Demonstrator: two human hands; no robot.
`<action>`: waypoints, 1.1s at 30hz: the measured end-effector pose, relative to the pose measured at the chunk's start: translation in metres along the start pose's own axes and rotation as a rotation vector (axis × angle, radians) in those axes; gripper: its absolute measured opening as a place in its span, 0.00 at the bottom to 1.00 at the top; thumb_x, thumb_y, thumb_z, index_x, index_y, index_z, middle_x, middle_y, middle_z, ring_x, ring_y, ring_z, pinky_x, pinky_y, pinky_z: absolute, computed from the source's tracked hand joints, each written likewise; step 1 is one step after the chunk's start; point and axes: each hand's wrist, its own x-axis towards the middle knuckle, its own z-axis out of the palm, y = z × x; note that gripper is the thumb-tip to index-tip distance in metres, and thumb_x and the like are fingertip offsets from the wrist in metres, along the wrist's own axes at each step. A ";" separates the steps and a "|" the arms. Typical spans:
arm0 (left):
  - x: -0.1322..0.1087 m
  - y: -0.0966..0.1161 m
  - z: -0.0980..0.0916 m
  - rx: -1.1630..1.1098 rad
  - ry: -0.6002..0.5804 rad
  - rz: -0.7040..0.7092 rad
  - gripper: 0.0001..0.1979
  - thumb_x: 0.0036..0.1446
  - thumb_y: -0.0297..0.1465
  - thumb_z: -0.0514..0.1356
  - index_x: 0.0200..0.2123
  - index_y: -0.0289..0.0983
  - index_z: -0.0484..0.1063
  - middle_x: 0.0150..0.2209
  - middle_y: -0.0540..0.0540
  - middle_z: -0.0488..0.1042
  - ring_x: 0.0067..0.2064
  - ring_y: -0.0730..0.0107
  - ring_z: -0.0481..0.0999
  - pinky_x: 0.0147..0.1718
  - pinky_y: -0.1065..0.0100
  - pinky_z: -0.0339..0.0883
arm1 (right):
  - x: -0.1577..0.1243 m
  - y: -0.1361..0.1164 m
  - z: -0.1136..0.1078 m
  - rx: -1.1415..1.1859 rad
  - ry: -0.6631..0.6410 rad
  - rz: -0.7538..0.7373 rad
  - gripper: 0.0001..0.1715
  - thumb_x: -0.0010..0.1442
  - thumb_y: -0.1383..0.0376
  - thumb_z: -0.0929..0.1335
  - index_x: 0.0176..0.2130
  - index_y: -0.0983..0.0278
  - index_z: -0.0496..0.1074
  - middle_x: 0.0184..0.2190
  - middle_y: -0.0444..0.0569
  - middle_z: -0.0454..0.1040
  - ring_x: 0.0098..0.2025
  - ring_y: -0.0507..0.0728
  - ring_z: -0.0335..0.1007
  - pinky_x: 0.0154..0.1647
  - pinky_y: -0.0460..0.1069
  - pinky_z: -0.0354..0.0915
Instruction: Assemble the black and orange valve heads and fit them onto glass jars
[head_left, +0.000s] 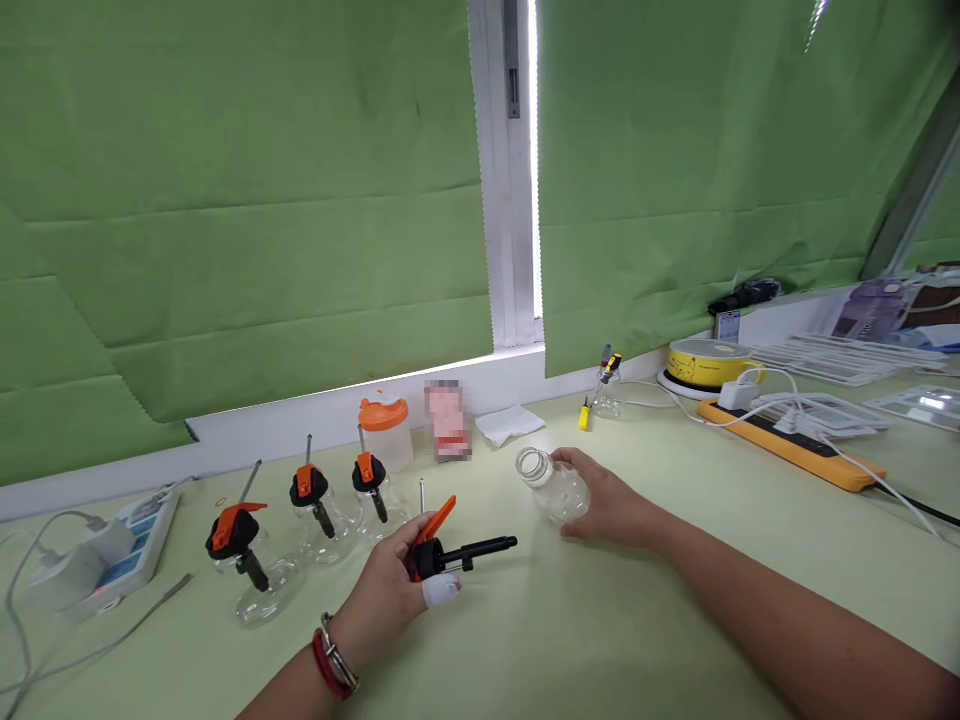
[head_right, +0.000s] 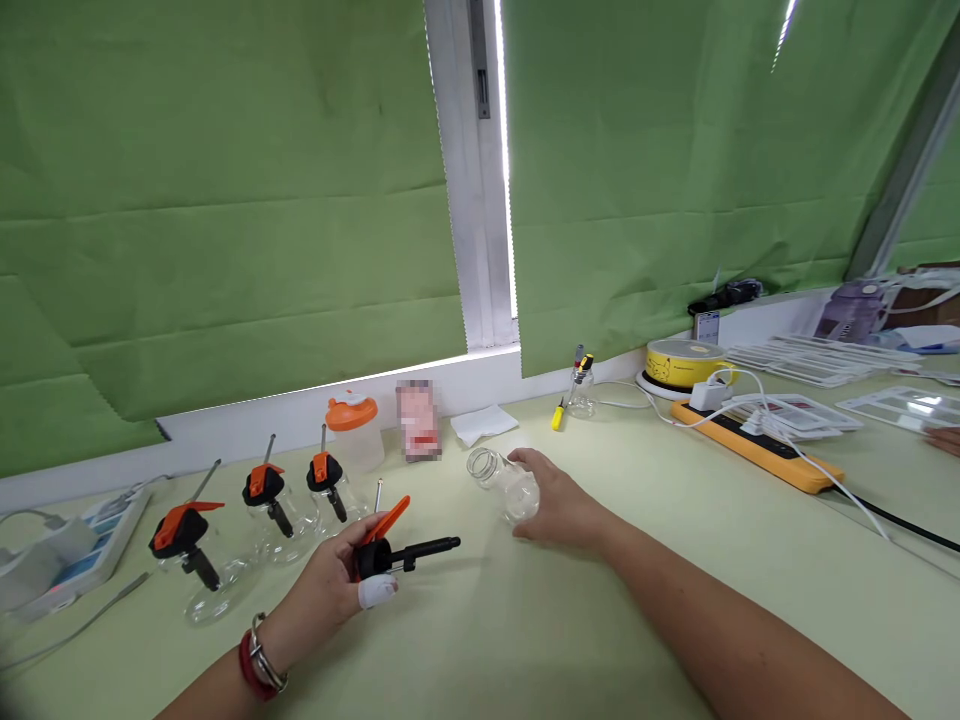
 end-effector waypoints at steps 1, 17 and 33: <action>0.000 0.000 0.000 0.012 0.013 0.003 0.41 0.38 0.39 0.70 0.57 0.39 0.64 0.41 0.45 0.70 0.42 0.62 0.69 0.43 0.62 0.67 | 0.001 0.000 -0.003 0.018 0.004 -0.006 0.47 0.38 0.63 0.75 0.56 0.57 0.57 0.56 0.52 0.63 0.55 0.62 0.63 0.54 0.54 0.60; -0.002 0.006 0.000 -0.068 0.137 -0.036 0.44 0.37 0.35 0.71 0.59 0.33 0.62 0.30 0.52 0.67 0.25 0.77 0.61 0.22 0.70 0.63 | 0.008 0.007 -0.015 0.702 0.067 0.038 0.35 0.43 0.57 0.76 0.50 0.57 0.65 0.40 0.46 0.62 0.38 0.53 0.62 0.33 0.47 0.63; -0.005 0.004 0.008 -0.179 0.105 -0.056 0.41 0.40 0.32 0.70 0.60 0.36 0.62 0.25 0.57 0.63 0.22 0.79 0.64 0.18 0.72 0.66 | -0.011 -0.017 0.018 0.832 -0.315 0.013 0.28 0.52 0.49 0.71 0.45 0.63 0.65 0.31 0.44 0.60 0.30 0.50 0.56 0.24 0.44 0.54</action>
